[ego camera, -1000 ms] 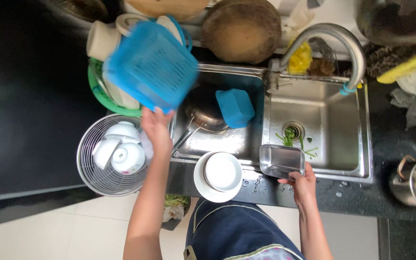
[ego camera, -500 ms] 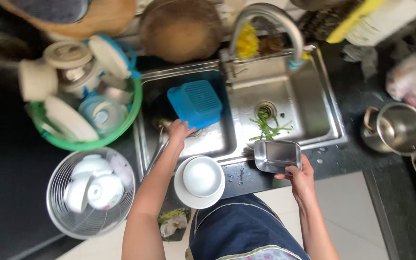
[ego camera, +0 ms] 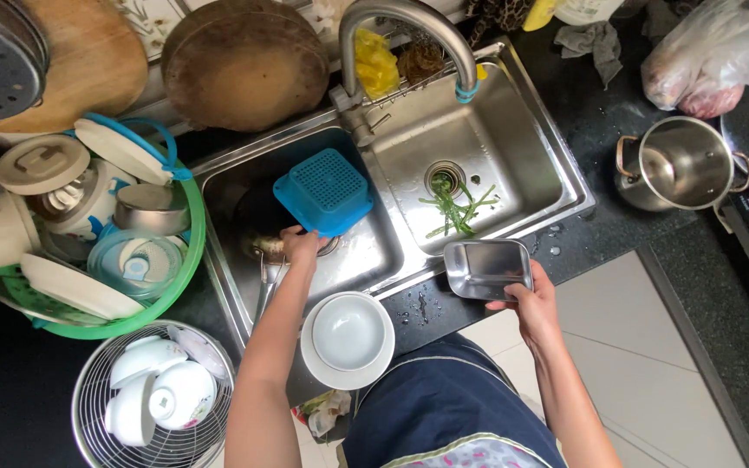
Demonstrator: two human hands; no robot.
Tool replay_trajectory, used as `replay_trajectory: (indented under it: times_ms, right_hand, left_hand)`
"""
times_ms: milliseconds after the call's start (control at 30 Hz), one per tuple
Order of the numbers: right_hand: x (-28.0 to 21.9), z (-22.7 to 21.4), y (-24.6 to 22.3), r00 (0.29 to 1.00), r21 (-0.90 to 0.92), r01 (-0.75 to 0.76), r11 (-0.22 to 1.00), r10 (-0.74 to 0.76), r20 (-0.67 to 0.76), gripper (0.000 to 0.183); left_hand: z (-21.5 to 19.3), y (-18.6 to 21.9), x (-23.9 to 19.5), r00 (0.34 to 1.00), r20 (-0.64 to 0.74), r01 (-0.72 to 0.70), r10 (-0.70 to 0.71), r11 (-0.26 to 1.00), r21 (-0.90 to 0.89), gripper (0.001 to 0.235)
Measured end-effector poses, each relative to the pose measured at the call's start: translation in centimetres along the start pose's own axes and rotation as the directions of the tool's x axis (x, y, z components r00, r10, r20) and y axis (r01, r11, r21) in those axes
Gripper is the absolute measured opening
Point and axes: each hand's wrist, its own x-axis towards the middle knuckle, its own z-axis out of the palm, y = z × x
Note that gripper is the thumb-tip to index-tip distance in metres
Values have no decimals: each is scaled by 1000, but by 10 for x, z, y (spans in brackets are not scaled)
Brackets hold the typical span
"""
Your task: Wash and rinse various kitchen items including bowls, a pot, and chopsticks in a kitchen sink.
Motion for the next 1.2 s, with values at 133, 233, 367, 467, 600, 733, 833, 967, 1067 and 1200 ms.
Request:
replay_trajectory:
  times_ms: [133, 233, 367, 467, 600, 733, 833, 967, 1067, 1200]
  right_hand:
    - [2, 5, 0, 1000, -3, -2, 1000, 2, 0, 52]
    - [3, 9, 0, 1000, -3, -7, 1000, 7, 18, 50]
    - [5, 14, -1, 999, -7, -5, 1000, 5, 36, 48]
    - [6, 16, -3, 999, -12, 0, 1000, 1, 47, 48]
    - [6, 15, 4, 999, -17, -2, 1000, 3, 46, 50]
    - [-1, 14, 4, 999, 1, -4, 1000, 4, 32, 51]
    - [-2, 6, 11, 1000, 2, -10, 1000, 10, 24, 49]
    - [-6, 6, 13, 1000, 9, -23, 1000, 23, 11, 51]
    - [-4, 5, 16, 999, 20, -37, 999, 37, -1, 51]
    - [3, -7, 31, 998, 52, -50, 997, 49, 38, 46]
  left_hand:
    - [-9, 32, -16, 995, -96, -3, 25, 976, 219, 27]
    - [-16, 21, 17, 998, 62, 19, -32, 982, 190, 27]
    - [-11, 11, 55, 968, 172, 154, -184, 973, 173, 21]
    - [2, 23, 54, 974, 124, 160, -191, 962, 223, 21]
    - [7, 16, 66, 943, 181, 270, -278, 960, 69, 33]
    - [18, -3, 79, 912, 284, 345, -296, 928, -140, 46]
    - [15, -18, 90, 864, 480, 385, -150, 812, -438, 58]
    - [2, -30, 104, 835, 542, 373, -96, 822, -430, 58]
    - [-1, -14, 82, 833, 547, 343, -85, 854, -390, 58]
    - [-11, 20, 47, 814, 571, 376, -108, 847, -375, 57]
